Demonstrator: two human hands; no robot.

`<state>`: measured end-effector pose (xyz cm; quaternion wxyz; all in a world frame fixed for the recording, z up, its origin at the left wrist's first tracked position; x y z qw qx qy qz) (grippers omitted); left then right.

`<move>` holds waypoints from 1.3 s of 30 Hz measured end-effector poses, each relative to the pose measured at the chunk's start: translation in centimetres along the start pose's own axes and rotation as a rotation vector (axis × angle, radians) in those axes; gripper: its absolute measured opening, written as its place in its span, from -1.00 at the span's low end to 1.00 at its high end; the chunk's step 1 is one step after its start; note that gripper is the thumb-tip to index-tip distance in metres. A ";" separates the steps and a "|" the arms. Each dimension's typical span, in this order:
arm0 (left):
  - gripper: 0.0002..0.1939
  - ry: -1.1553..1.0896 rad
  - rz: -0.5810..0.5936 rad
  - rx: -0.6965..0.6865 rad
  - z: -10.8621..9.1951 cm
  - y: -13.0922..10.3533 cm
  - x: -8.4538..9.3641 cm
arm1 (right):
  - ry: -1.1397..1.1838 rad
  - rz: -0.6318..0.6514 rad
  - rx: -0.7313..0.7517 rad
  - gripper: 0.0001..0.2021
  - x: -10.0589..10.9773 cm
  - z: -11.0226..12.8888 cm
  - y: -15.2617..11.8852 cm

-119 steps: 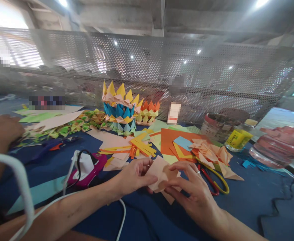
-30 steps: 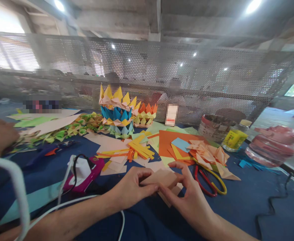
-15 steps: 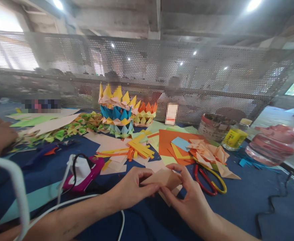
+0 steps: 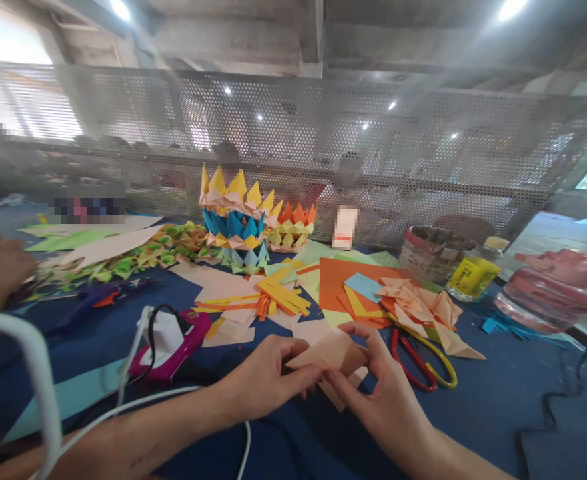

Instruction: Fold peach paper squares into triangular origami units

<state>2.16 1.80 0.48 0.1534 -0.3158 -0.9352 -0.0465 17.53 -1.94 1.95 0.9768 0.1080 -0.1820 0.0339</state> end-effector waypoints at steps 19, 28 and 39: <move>-0.75 0.018 0.003 0.031 -0.3 -0.1 0.0 | 0.077 0.028 -0.059 -0.58 -0.2 -0.3 0.0; -0.73 0.144 -0.016 -0.001 0.2 -0.3 -0.1 | 0.038 0.026 -0.023 -0.58 -0.3 -0.3 0.0; -0.66 0.331 -0.069 -0.121 -0.5 -0.6 0.2 | 0.050 0.036 -0.072 -0.49 -0.5 -0.3 0.0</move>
Point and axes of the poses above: each hand's wrist, its own y-axis towards the middle knuckle, its own x-axis out of the back of the hand, z = x × y, the point moved 3 cm from there along y, towards the middle knuckle, and after that the axes turned 6 degrees about y, right-handed, at the moved point
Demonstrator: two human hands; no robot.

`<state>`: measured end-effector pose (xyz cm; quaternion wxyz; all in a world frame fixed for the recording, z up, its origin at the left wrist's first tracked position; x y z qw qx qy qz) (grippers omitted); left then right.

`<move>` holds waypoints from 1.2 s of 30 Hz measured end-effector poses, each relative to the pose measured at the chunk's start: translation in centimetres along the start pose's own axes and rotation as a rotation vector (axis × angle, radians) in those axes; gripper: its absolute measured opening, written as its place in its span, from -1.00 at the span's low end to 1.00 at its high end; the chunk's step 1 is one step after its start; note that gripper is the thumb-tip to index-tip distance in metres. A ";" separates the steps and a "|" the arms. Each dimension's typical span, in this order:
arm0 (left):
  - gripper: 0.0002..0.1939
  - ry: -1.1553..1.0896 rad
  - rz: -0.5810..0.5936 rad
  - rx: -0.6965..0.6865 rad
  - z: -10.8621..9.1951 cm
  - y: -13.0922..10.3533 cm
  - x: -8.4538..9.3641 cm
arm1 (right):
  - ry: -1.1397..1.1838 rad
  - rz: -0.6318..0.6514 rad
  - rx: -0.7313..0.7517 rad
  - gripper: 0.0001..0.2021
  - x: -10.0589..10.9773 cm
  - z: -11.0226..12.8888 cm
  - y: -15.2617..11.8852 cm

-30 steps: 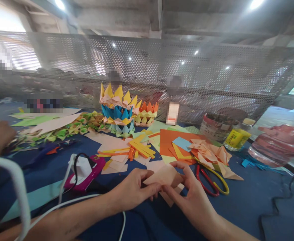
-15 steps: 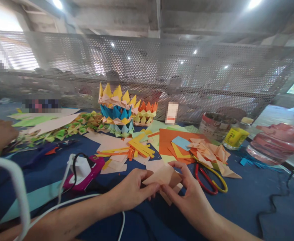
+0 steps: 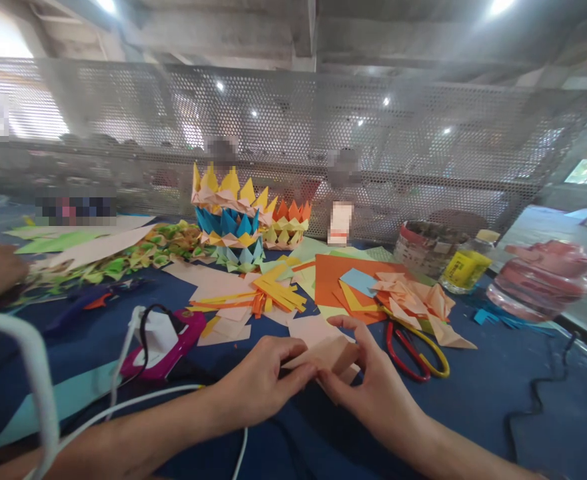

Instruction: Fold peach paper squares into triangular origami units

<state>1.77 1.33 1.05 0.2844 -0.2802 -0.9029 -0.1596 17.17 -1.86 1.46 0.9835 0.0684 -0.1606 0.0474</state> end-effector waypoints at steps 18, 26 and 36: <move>-0.63 -0.055 -0.011 0.082 0.8 0.6 0.5 | -0.027 0.047 0.029 -0.57 0.8 0.5 0.6; -0.73 -0.073 0.000 0.072 0.3 0.4 0.7 | -0.051 0.062 0.030 -0.60 0.8 0.4 0.5; -0.68 -0.205 -0.056 0.148 1.1 0.8 0.8 | 0.010 -0.008 0.017 -0.57 1.4 0.6 1.2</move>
Point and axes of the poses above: each hand's wrist, its own y-axis towards the middle knuckle, its own x-axis out of the back of the hand, z = x × y, the point moved 3 cm from there along y, towards the middle knuckle, and after that the axes turned 6 degrees about y, right-handed, at the moved point
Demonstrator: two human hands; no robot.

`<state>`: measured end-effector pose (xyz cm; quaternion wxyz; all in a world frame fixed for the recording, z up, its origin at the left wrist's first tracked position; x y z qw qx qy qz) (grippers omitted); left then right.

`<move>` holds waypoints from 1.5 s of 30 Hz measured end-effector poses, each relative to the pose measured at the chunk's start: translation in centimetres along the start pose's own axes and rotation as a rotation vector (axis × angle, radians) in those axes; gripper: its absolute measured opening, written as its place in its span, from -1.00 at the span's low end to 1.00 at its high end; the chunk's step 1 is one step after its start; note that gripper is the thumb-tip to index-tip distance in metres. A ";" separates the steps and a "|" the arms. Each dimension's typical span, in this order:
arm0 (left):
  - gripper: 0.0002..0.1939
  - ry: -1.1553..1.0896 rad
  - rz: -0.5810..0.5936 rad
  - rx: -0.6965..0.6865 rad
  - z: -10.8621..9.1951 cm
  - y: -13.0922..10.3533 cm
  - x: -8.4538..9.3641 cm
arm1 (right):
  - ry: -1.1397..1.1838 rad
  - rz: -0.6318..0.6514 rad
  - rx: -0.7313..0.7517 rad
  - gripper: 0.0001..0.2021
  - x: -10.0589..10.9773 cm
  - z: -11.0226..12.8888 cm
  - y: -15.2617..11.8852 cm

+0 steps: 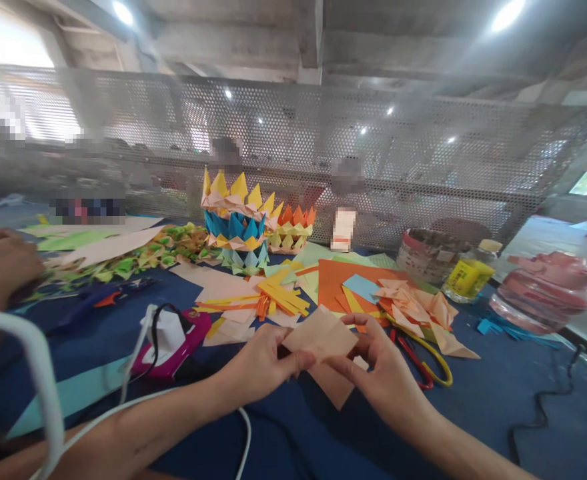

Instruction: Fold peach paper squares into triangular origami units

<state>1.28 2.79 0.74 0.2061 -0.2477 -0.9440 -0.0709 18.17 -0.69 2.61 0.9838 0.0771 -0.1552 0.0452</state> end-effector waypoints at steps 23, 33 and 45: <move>-0.76 -0.193 0.170 -0.178 -1.4 -1.1 -1.4 | -0.055 0.077 0.017 -0.81 -1.3 0.4 -0.8; -0.77 -0.247 0.037 -0.045 -0.7 -0.7 -0.5 | -0.201 0.098 0.030 -0.75 -1.3 -0.2 -0.8; -0.71 -0.338 -0.016 0.037 -0.4 -0.6 -0.2 | -0.076 0.123 -0.065 -0.77 -1.4 0.4 -0.9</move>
Point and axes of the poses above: each hand's wrist, its own y-axis towards the middle knuckle, its own x-axis out of the back of the hand, z = x × y, the point moved 3 cm from there along y, towards the middle knuckle, and after that the axes turned 6 degrees about y, right-handed, at the moved point
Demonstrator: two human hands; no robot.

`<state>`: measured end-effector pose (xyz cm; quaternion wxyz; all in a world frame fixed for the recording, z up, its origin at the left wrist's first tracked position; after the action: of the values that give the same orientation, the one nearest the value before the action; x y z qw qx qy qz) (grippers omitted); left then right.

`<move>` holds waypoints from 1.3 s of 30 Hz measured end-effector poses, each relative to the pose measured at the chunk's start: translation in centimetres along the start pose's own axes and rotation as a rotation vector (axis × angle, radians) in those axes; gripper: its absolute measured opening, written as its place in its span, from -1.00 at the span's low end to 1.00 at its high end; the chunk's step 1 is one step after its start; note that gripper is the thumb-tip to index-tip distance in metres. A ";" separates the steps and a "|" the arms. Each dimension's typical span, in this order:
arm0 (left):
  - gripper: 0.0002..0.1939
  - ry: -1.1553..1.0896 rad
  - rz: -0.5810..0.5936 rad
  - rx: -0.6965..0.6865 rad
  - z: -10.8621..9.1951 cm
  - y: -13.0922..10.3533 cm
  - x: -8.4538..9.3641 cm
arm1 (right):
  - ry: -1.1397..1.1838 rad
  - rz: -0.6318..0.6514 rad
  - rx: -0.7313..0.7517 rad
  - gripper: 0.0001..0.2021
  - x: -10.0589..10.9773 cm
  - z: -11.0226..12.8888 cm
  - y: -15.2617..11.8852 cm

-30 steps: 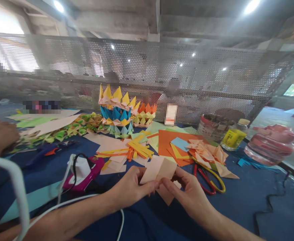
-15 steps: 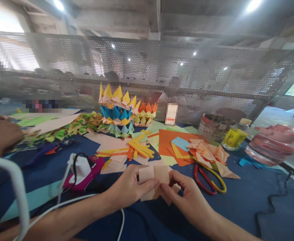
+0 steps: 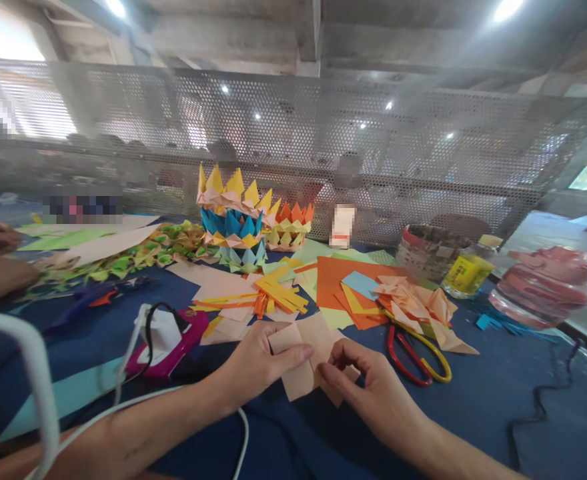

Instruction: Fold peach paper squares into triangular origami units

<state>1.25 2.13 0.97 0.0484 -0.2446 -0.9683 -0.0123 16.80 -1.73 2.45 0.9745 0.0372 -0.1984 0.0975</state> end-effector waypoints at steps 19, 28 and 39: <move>-0.60 0.135 -0.135 -0.238 -1.2 -0.3 0.5 | 0.132 0.014 -0.019 -0.71 0.5 -0.4 0.5; -0.64 0.659 -0.065 -0.627 -1.7 -1.0 0.2 | 0.122 -0.074 0.014 -0.67 1.5 -0.7 0.9; -0.78 0.597 0.043 -0.627 -1.7 -0.9 -0.2 | 0.088 -0.033 0.041 -0.69 1.2 -0.6 0.8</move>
<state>1.14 1.13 2.63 0.2498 -0.2534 -0.8560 -0.3751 17.97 -0.71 2.37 0.9828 0.0562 -0.1529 0.0869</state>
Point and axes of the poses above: each hand's wrist, its own y-axis towards the middle knuckle, its own x-axis out of the back of the hand, z = x × y, the point moved 3 cm from there along y, towards the middle knuckle, and after that the axes turned 6 degrees about y, right-handed, at the moved point
